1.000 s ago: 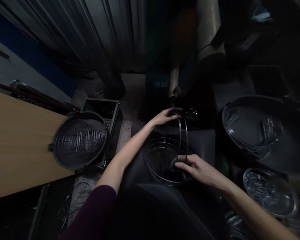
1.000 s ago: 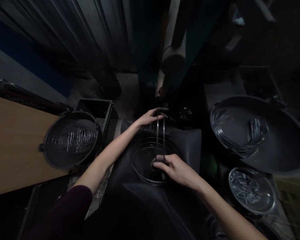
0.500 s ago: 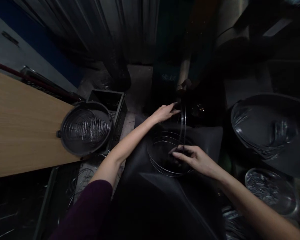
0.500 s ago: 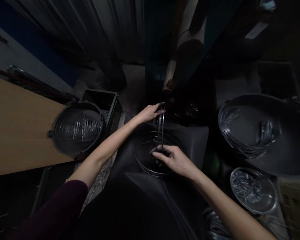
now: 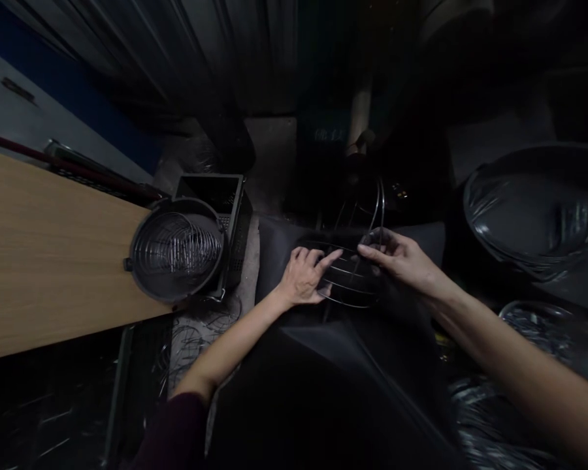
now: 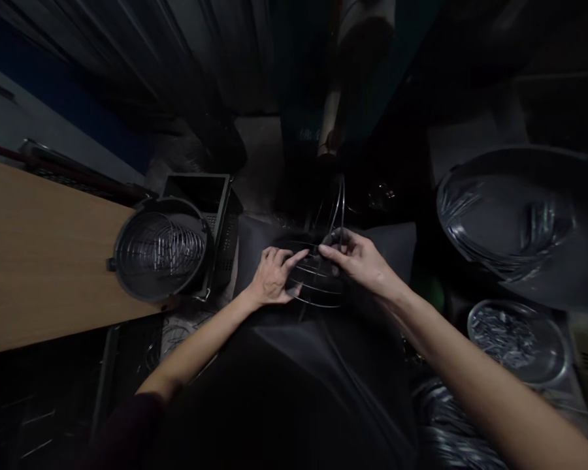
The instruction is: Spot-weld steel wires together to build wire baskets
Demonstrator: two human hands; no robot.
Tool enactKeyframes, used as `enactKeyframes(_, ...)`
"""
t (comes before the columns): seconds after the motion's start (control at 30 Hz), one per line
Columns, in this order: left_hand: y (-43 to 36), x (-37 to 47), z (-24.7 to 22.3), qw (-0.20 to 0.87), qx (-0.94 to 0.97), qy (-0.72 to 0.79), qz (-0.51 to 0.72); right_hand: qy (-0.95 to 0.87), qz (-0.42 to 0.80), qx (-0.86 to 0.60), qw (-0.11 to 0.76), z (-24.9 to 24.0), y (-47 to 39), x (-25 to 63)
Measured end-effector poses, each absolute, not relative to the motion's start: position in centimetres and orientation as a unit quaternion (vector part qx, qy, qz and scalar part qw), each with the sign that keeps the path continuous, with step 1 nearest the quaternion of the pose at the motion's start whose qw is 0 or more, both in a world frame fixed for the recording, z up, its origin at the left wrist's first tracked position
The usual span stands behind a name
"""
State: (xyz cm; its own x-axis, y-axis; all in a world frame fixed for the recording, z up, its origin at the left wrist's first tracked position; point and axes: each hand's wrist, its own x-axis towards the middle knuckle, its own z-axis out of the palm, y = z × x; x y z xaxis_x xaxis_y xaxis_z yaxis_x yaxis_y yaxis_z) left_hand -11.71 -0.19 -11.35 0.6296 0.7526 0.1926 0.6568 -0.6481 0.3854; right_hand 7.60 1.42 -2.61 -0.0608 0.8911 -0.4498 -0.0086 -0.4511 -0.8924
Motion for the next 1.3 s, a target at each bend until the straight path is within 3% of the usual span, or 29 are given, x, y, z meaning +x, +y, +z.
enactKeyframes(0.1, 2.1, -11.7, -9.7, 0.153, 0.882, 0.385, 0.225, -0.344, 0.618, -0.578, 0.406, -2.7, 2.6, 7.7)
enactKeyframes(0.37, 8.6, -9.2, -7.6, 0.134, 0.801, 0.290, 0.507, -0.335, 0.601, -0.549, 0.475, 1.2, 9.0, 8.6)
enactKeyframes(1.3, 16.7, -7.7, -5.2, 0.151, 0.816, 0.314, 0.461, -0.357, 0.534, -0.579, 0.501, 1.0, 17.6, 9.5)
